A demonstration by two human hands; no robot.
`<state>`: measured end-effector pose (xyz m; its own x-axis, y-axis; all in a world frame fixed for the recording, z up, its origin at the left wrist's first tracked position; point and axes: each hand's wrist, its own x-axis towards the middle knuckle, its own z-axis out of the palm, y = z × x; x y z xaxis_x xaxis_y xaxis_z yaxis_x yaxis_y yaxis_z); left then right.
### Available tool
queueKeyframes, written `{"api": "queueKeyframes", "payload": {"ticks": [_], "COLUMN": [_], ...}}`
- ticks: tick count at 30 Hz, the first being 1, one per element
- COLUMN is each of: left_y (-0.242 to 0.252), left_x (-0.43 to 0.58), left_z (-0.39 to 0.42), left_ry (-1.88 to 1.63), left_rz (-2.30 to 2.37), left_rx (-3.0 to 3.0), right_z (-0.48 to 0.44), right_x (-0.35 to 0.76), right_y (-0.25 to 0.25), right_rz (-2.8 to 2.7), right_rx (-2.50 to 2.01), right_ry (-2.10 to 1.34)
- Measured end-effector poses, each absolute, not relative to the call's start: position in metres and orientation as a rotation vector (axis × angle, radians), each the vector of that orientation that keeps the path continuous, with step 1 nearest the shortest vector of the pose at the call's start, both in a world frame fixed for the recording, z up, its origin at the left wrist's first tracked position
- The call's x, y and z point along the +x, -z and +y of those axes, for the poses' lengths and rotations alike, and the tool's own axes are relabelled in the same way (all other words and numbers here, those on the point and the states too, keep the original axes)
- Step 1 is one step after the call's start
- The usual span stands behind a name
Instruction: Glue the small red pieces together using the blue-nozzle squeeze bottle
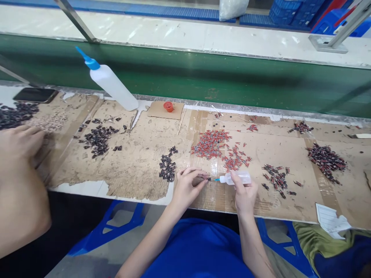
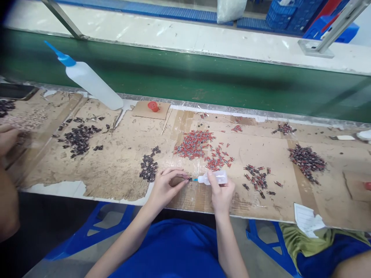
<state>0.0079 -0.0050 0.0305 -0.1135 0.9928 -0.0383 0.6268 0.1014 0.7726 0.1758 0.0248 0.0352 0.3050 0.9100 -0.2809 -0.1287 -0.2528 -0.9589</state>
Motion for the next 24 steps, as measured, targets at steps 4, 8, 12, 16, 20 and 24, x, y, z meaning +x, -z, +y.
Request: {"api": "queueKeyframes", "payload": {"ticks": [4,8,12,16,20,24], "left_y": [-0.0314,-0.03,-0.0302,-0.0324,-0.0337,-0.0342], "left_x": [0.0079,0.0084,0.0086,0.0084,0.0086,0.0086], "left_z": [-0.0044,-0.0045,-0.0048,-0.0042,-0.0032,-0.0027], "left_ry": [-0.821,-0.834,-0.825,-0.789,-0.794,-0.794], "left_rz": [1.799,1.795,1.806,1.81,1.814,1.813], "left_rx": [1.566,1.564,1.565,1.555,1.561,1.563], "right_z": [0.0219,0.0219,0.0222,0.022,0.0215,0.0206], "right_x": [0.1712,0.1705,0.1699,0.1682,0.1675,0.1688], "right_y": [-0.0347,-0.0371,-0.0377,-0.0377,-0.0366,-0.0346], "right_rz": [-0.927,-1.054,-1.067,-1.065,-1.045,-1.026], "right_rx": [-1.527,-1.556,-1.551,-1.535,-1.558,-1.59], "right_ry": [-1.099,-1.06,-1.065,-1.077,-1.048,-1.018]}}
